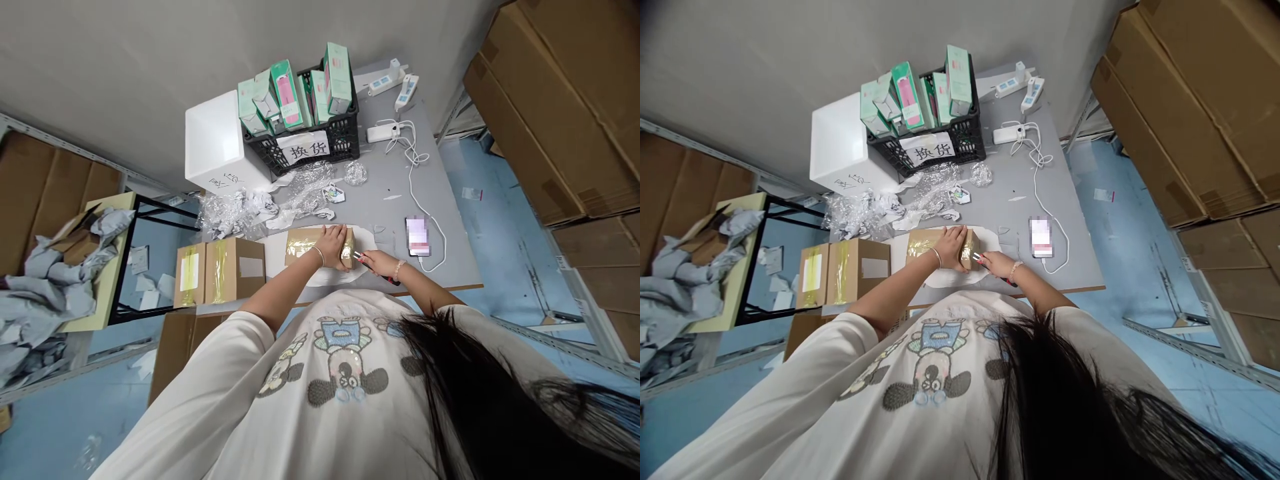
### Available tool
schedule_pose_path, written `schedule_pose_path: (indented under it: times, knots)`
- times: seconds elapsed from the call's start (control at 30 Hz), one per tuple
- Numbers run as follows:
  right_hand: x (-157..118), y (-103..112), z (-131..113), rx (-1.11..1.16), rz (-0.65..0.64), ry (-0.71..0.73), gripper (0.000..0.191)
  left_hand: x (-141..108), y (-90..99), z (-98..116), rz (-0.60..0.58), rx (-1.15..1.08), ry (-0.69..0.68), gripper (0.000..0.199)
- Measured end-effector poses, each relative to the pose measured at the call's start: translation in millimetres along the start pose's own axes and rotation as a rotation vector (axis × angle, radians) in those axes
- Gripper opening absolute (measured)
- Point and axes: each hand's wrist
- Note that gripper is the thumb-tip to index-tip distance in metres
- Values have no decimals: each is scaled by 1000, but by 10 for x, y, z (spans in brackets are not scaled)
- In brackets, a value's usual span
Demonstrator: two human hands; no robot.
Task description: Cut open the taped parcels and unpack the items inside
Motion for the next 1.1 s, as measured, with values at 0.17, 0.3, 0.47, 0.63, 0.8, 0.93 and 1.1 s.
schedule_pose_path:
  times: [0.17, 0.3, 0.47, 0.63, 0.8, 0.93, 1.1]
  knots:
    - [6, -49, -32, 88, 18, -4, 28, 3, 15, -1, -14, 3, 1, 138]
    - [-51, -77, -6, 74, 7, 5, 29, -6, 15, 5, -14, 16, 16, 137]
    - [-38, -34, -16, 38, -9, 8, 30, 3, 4, -3, -2, 13, 1, 138]
    - [-48, -42, -41, 48, -1, 12, 30, 5, 13, -13, -11, 11, -15, 138]
    - [-124, -23, 73, 8, -35, 18, 29, -36, 4, 12, 8, -2, -14, 138]
    - [-134, -9, 162, -33, -47, 12, 29, -65, -23, 32, 38, -16, 2, 137]
    - [-185, -15, 180, -85, -11, 26, 29, -66, -74, 14, 75, -32, 5, 140]
Point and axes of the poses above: each hand's wrist, its own x-axis towards the middle knuckle, its own y-axis out of the back of the hand, z = x × y, and after that the axes turned 15 degrees about -x, right-handed
